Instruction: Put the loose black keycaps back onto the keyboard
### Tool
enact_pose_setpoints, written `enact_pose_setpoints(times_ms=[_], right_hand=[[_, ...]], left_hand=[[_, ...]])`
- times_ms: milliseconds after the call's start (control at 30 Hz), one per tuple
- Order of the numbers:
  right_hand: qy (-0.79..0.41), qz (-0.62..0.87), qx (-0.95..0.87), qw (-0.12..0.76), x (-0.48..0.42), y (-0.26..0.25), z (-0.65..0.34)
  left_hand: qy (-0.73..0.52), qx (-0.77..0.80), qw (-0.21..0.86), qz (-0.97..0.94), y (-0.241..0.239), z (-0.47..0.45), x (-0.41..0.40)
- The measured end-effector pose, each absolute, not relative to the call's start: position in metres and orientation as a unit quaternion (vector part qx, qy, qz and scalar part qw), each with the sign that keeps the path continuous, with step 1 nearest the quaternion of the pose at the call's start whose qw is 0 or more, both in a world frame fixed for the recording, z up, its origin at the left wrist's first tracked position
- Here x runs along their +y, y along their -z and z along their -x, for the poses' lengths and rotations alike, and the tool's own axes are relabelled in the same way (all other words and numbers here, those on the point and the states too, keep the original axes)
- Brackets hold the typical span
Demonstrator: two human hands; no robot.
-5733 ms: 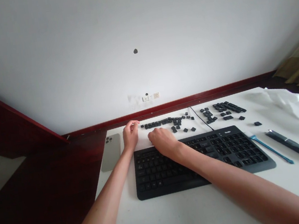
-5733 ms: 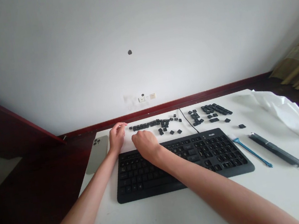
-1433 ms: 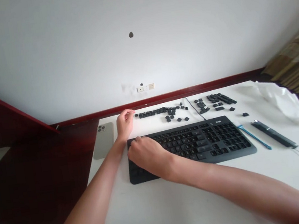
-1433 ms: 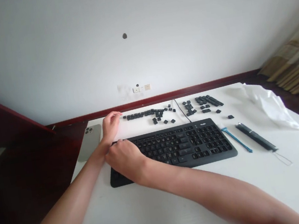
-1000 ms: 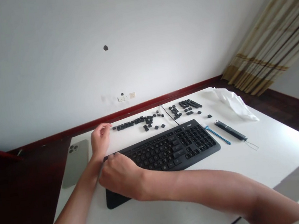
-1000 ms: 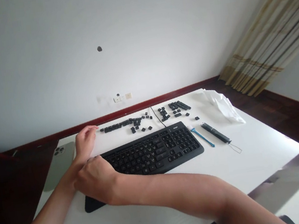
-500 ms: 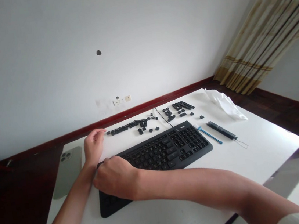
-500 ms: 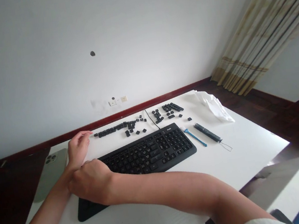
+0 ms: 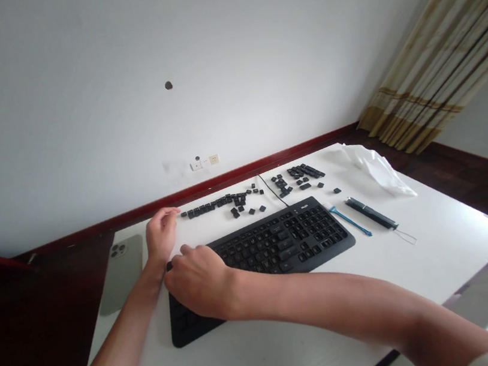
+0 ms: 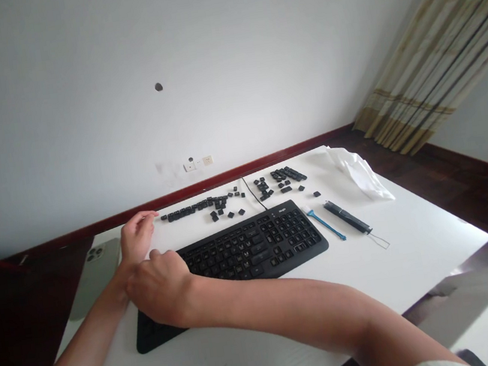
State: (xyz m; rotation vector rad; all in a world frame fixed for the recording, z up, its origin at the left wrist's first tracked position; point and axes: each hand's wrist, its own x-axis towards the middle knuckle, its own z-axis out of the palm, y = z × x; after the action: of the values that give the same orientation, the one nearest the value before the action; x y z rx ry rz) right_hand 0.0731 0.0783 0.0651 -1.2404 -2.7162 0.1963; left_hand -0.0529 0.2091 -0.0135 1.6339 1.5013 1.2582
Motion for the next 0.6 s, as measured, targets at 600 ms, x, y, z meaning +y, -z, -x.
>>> enact_pose_setpoints(times_ms=[600], right_hand=[[-0.115, 0.454, -0.884, 0.013, 0.080, -0.075, -0.078]], left_hand=[[-0.483, 0.547, 0.304, -0.613, 0.025, 0.059, 0.218]])
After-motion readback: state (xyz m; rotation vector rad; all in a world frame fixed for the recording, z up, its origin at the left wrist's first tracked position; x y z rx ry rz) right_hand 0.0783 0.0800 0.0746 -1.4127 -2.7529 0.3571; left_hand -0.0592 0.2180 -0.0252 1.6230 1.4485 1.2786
